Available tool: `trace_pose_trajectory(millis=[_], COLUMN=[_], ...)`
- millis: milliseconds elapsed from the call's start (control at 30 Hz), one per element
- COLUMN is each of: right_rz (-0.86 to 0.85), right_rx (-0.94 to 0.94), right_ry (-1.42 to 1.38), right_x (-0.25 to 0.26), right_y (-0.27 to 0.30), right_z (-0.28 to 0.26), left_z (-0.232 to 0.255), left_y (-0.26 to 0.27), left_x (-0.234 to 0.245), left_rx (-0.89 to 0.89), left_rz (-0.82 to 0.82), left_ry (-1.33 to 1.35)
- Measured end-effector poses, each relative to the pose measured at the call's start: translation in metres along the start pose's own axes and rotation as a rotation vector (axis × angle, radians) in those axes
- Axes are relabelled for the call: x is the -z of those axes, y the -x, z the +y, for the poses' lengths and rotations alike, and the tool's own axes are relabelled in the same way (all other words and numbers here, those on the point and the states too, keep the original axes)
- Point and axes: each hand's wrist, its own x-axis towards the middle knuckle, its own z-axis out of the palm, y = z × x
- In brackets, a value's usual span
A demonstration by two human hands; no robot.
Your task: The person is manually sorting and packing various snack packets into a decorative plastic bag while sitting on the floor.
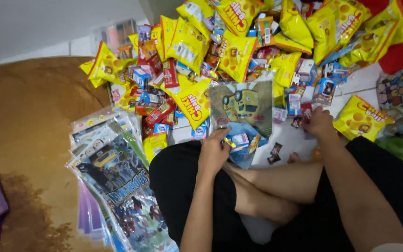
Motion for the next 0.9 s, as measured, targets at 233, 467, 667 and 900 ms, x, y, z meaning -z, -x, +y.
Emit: trace_pose_trajectory(millis=[233,467,667,900], right_rz=[0.099,0.433,0.190,0.237], right_rx=[-0.089,-0.013,0.278,0.334], right_ry=[-0.021,-0.479,-0.783,-0.167], right_x=[-0.021,0.075,0.158,0.074], right_y=[0.007,0.071,0.215,0.225], right_z=[-0.009,-0.054,-0.172,-0.215], left_z=[-0.011,-0.016,-0.021,-0.013], left_y=[-0.001,-0.001,-0.003,0.005], left_x=[-0.003,-0.006,-0.015,-0.006], left_rx=[-0.011,0.009,-0.057,0.043], left_rz=[0.020,-0.003,0.045,0.010], left_ry=[-0.004,-0.007,0.027,-0.040])
